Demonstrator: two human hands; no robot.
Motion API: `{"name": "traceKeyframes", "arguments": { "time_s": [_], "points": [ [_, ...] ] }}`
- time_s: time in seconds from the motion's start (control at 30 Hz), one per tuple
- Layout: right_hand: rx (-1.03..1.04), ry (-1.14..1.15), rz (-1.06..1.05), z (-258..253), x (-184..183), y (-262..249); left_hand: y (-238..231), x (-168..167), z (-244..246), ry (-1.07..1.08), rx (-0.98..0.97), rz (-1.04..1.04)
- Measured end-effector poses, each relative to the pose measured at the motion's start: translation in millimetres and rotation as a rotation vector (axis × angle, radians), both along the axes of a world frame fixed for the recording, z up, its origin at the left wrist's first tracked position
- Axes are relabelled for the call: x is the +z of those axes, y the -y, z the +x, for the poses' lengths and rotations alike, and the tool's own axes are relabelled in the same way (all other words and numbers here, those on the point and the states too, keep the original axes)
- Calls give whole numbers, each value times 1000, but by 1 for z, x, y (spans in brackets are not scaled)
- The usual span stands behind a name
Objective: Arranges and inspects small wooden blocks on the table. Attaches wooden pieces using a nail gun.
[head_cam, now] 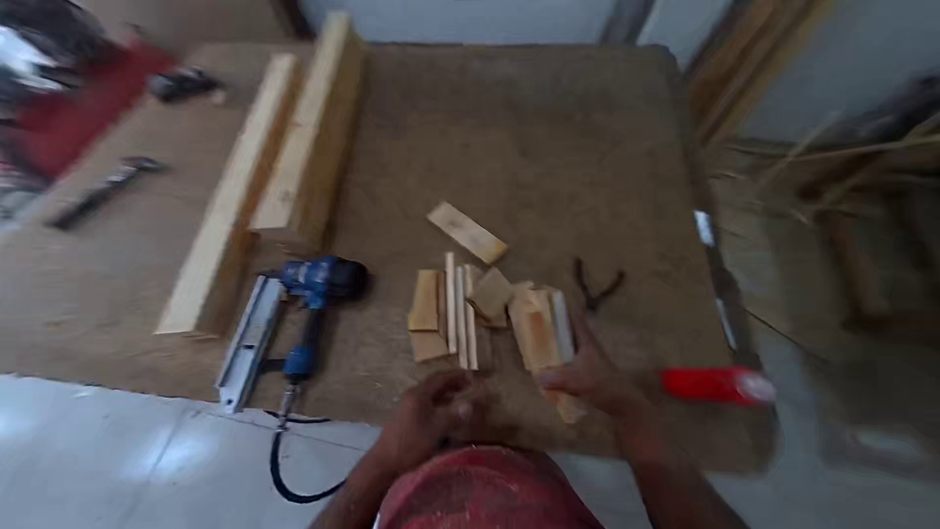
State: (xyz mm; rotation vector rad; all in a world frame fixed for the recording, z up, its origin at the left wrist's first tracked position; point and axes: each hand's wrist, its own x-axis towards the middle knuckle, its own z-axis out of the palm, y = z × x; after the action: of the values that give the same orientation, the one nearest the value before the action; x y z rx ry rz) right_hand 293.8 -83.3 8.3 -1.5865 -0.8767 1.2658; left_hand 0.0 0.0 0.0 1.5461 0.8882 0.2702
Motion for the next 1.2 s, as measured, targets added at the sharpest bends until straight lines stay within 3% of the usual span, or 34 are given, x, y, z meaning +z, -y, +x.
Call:
{"name": "traceKeyframes", "arguments": {
  "time_s": [0.17, 0.5, 0.57, 0.67, 0.77, 0.87, 0.97, 1.03, 1.2],
  "points": [
    [128, 154, 200, -62, 22, 19, 14, 27, 57, 288, 39, -94],
    [65, 245, 212, -73, -5, 47, 25, 18, 45, 410, 95, -84],
    [-28, 407, 124, -54, -20, 49, 17, 14, 37, 399, 166, -88],
    [-117, 767, -225, -14, -67, 48, 6, 12, 23, 320, 255, -126],
    [-81, 894, -395, 7, -103, 47, -4, 13, 14, 243, 291, -157],
    [24, 782, -160, -26, -65, 37, -8, 14, 8, 227, 304, -159],
    [318, 332, -35, -85, -15, 22, -12, 13, 9, 223, 314, -250],
    [526, 181, -72, -114, 4, 15, -13, 12, 9, 247, 378, -404],
    [450, 195, -14, -129, 6, 18, -19, 12, -10, 356, 467, -554]
  ]
}}
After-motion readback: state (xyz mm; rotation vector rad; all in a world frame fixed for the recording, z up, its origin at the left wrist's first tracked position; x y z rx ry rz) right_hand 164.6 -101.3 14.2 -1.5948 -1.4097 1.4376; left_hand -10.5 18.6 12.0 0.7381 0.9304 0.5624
